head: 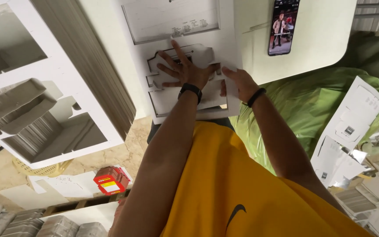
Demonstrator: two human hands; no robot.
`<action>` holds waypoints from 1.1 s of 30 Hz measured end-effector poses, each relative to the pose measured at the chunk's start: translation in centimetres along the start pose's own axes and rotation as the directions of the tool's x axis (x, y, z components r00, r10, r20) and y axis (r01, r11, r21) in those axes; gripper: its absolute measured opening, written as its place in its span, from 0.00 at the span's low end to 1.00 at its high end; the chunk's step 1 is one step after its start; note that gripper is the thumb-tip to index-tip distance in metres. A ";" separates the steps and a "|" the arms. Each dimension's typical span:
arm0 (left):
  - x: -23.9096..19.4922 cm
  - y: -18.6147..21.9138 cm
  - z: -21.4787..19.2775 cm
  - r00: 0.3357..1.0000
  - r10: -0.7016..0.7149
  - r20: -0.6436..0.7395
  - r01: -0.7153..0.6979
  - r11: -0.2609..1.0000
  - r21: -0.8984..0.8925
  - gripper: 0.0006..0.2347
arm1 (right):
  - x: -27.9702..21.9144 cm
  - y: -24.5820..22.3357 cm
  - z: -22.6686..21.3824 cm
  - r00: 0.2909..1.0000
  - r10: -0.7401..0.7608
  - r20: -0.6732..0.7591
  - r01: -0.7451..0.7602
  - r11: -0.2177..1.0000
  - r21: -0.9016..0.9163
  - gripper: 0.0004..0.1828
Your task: Punching out pre-cut cardboard shapes from a template and folding them to assemble box inserts.
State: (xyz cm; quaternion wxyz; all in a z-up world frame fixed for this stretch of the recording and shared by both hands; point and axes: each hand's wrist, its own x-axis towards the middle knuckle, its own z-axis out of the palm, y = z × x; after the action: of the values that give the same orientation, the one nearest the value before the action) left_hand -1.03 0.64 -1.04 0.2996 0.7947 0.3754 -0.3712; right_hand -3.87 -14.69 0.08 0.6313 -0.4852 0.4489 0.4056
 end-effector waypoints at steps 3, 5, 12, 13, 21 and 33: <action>-0.3 -1.1 -0.9 0.996 0.056 0.064 -0.055 0.998 -0.012 0.62 | -0.9 -0.1 0.7 0.965 -0.197 -0.173 0.128 0.931 -0.342 0.18; -0.1 -1.2 -0.8 0.988 0.099 0.118 -0.092 0.994 -0.062 0.56 | -0.5 -0.4 0.6 0.900 -0.330 -0.286 0.124 0.821 -0.557 0.16; 0.5 -0.9 0.2 0.998 0.068 -0.012 -0.069 0.997 -0.037 0.52 | 0.9 -2.2 1.6 0.871 -0.415 -0.263 0.194 0.781 -0.593 0.16; 0.1 -1.1 0.5 0.999 0.053 -0.008 -0.053 0.999 -0.002 0.52 | 0.4 -2.0 1.8 0.888 -0.375 -0.267 0.174 0.811 -0.559 0.16; -1.1 0.7 -0.9 1.000 -0.016 0.018 0.017 0.999 -0.039 0.52 | -0.7 -3.9 5.4 0.938 -0.151 -0.311 0.097 0.979 -0.180 0.24; -1.6 1.4 -1.3 0.999 -0.045 0.018 0.045 0.999 -0.017 0.51 | 3.6 -4.6 1.0 0.990 0.136 -0.023 -0.135 0.990 0.047 0.20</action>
State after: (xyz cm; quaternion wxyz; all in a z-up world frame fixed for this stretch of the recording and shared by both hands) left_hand -0.13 0.28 1.24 0.3012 0.7802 0.3937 -0.3816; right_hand 1.57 -14.39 -2.09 0.6075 -0.4442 0.4980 0.4307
